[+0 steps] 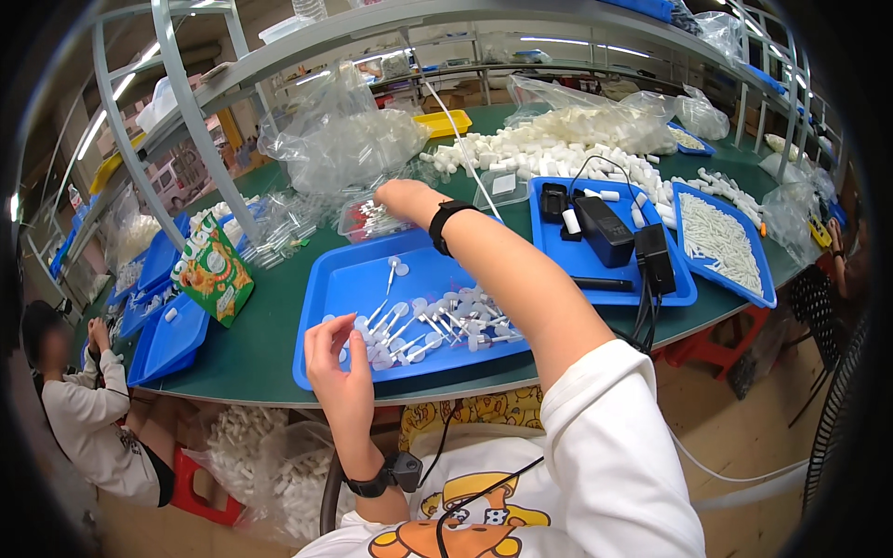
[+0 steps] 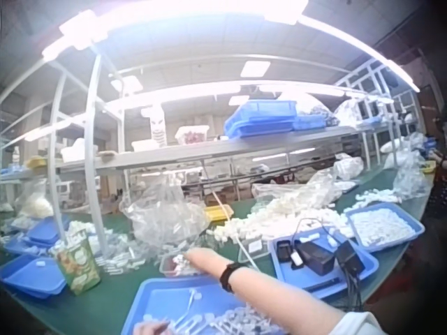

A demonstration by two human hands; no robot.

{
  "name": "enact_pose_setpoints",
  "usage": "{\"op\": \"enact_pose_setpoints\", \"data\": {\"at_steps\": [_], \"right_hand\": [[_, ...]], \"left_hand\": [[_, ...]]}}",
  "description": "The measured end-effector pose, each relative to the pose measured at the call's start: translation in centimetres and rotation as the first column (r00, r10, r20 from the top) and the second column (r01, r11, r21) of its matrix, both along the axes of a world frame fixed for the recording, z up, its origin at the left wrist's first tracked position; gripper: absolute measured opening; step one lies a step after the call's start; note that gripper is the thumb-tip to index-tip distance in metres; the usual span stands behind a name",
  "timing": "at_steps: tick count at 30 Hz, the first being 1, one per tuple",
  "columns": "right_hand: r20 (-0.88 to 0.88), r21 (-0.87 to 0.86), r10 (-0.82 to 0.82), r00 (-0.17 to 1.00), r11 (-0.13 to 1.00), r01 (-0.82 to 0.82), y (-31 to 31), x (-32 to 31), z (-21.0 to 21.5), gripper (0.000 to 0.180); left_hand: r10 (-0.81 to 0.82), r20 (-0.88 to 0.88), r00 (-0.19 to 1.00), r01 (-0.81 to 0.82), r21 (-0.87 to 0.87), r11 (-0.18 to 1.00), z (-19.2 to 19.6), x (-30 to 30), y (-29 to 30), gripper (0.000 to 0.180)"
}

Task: The person repeatedly picks up small white plastic discs and thin white sticks from blue trays, inserts the sticks into the discs, and places the assembled units back into the tray. The process is continuous and repetitive, with the person handling items one at a time.

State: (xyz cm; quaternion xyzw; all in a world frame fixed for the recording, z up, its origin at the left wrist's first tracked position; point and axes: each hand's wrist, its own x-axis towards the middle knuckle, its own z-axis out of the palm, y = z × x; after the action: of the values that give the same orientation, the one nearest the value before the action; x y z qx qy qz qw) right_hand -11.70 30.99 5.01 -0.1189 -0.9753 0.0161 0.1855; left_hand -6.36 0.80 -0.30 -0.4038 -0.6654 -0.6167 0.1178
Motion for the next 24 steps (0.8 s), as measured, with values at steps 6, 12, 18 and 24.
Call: {"op": "enact_pose_setpoints", "data": {"at_steps": [6, 12, 18, 24], "right_hand": [[0.150, 0.006, -0.091, 0.984, 0.996, 0.091, -2.0, -0.6, 0.8, 0.020], [0.015, 0.027, -0.074, 0.997, 0.997, 0.073, -0.5, -1.0, -0.4, 0.015], [-0.049, 0.003, -0.092, 0.995, 0.996, 0.092, -0.4, -0.4, -0.2, 0.018], [-0.212, 0.045, 0.005, 0.977, 0.999, 0.004, 0.1, -0.1, 0.9, 0.011]], "left_hand": [[0.025, -0.011, 1.000, -0.024, 0.023, 0.999, -0.2, -0.3, -0.1, 0.016], [0.011, -0.004, 1.000, -0.011, 0.024, 1.000, -0.1, -0.1, 0.1, 0.016], [0.011, 0.000, 1.000, -0.011, 0.017, 1.000, -0.1, -0.1, -0.1, 0.016], [0.001, -0.018, 1.000, -0.001, 0.006, 1.000, 0.1, 0.1, 0.0, 0.016]]}}
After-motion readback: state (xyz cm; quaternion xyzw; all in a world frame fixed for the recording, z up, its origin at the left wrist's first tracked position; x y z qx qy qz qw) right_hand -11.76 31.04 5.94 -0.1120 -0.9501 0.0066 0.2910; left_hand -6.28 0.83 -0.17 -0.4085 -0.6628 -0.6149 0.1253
